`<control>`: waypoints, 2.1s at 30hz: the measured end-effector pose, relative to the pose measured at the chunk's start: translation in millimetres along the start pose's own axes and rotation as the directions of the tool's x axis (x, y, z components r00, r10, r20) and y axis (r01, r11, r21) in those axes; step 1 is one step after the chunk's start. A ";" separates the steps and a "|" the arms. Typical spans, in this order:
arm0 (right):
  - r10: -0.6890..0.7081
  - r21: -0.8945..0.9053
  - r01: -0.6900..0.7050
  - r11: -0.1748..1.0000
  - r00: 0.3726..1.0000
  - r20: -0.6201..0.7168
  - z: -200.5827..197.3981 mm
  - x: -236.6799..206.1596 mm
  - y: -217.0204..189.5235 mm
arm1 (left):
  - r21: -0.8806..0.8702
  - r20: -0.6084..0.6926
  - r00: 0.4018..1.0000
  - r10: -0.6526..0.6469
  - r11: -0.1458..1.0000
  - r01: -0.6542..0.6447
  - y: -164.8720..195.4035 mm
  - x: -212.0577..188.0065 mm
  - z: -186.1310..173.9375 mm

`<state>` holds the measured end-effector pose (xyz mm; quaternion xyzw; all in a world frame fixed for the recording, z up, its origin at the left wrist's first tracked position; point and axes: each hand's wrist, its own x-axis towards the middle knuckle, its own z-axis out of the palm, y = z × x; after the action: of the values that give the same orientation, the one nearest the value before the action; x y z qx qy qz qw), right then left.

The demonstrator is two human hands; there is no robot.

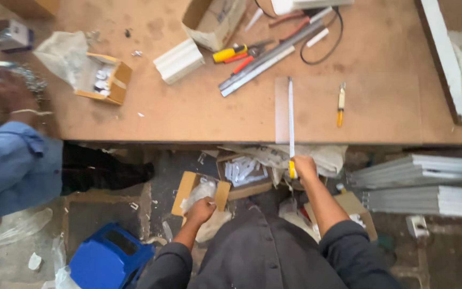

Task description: The person measures a translucent plastic sheet on a workbench using a tape measure and a metal ruler, marks cut lines with a pencil, and scores the sheet with a utility knife. The person then snaps the sheet along the scored line to separate a smaller piece.

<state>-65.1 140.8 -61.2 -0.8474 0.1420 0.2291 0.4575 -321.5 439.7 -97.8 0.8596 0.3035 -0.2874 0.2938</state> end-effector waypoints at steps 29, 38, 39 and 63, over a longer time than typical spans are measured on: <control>-0.043 -0.072 0.115 0.991 0.765 0.642 -295.5 11.4 152.1 | -0.986 -0.062 0.987 0.149 0.142 -0.083 324.0 46.3 26.5; -0.195 -0.616 0.346 0.708 0.934 0.300 -378.7 74.1 70.2 | -0.973 -0.231 0.964 -0.132 0.024 -0.229 356.8 46.3 28.8; -0.270 -0.646 0.393 0.655 0.920 0.286 -375.8 78.9 61.3 | -0.960 -0.280 0.953 -0.118 0.018 -0.280 358.4 48.3 26.6; -0.392 -0.507 0.587 0.631 0.805 0.446 -381.8 152.2 41.2 | -0.278 -0.703 0.710 -0.041 0.934 -0.222 348.2 53.1 3.6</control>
<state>145.1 -207.2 12.6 -0.9109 -0.2498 0.2509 0.2117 -47.6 232.0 -20.8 0.8532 0.3937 0.1312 0.3160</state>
